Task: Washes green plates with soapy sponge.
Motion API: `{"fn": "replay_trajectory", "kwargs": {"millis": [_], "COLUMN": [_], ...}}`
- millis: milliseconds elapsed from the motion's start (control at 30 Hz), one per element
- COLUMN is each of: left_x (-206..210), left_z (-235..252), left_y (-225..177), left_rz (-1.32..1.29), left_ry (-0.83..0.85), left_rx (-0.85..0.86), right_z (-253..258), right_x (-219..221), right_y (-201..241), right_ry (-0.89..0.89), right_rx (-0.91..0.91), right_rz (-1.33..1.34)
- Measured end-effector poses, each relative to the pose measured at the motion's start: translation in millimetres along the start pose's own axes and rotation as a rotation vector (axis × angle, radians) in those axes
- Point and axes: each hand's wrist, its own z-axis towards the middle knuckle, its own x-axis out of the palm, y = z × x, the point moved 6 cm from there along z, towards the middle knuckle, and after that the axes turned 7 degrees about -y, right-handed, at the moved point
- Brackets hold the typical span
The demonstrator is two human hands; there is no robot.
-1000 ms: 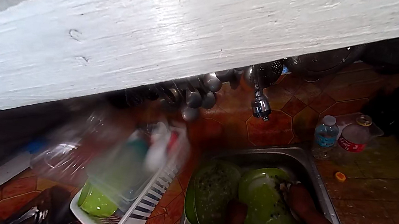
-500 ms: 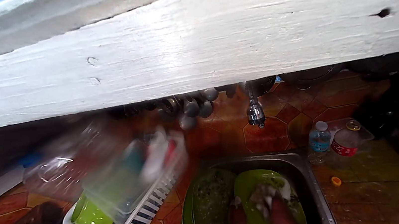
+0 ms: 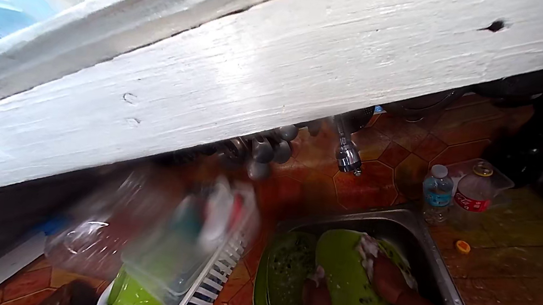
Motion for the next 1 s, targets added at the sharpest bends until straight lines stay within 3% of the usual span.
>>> {"fn": "replay_trajectory", "kwargs": {"millis": [100, 167, 267, 333, 467, 600, 700, 800, 867, 1000], "left_x": [-5, 1, 20, 25, 20, 5, -8, -14, -14, 1], "left_z": [9, 10, 4, 0, -9, -8, 2, 12, 18, 9], "left_y": [-3, -5, -3, -6, -18, -14, -6, -5, -6, -13], "left_rz": [0.010, 0.043, 0.023, 0.036, 0.143, 0.055, -0.028, -0.057, -0.051, -0.068], "left_ry": [-0.049, -0.033, 0.045, 0.061, 0.103, 0.042, -0.048, -0.111, -0.134, -0.077], "left_rx": [0.035, 0.030, 0.054, 0.100, 0.137, 0.073, 0.053, 0.053, 0.039, 0.071], "right_z": [-36, -61, -69, -58, -19, 9, 1, -24, -47, -71], "right_x": [14, 19, 9, -4, -19, -14, -6, 7, 14, 8], "right_y": [11, 36, 69, 79, 68, 28, 2, 8, 27, 77], "right_ry": [0.108, 0.149, 0.063, -0.001, -0.049, -0.035, 0.030, 0.100, 0.140, 0.111], "right_rx": [0.085, -0.045, -0.319, -0.366, -0.280, -0.196, -0.116, -0.075, -0.145, -0.453], "right_rz": [0.031, 0.120, 0.191, 0.185, 0.134, 0.046, -0.014, 0.006, 0.083, 0.181]}}
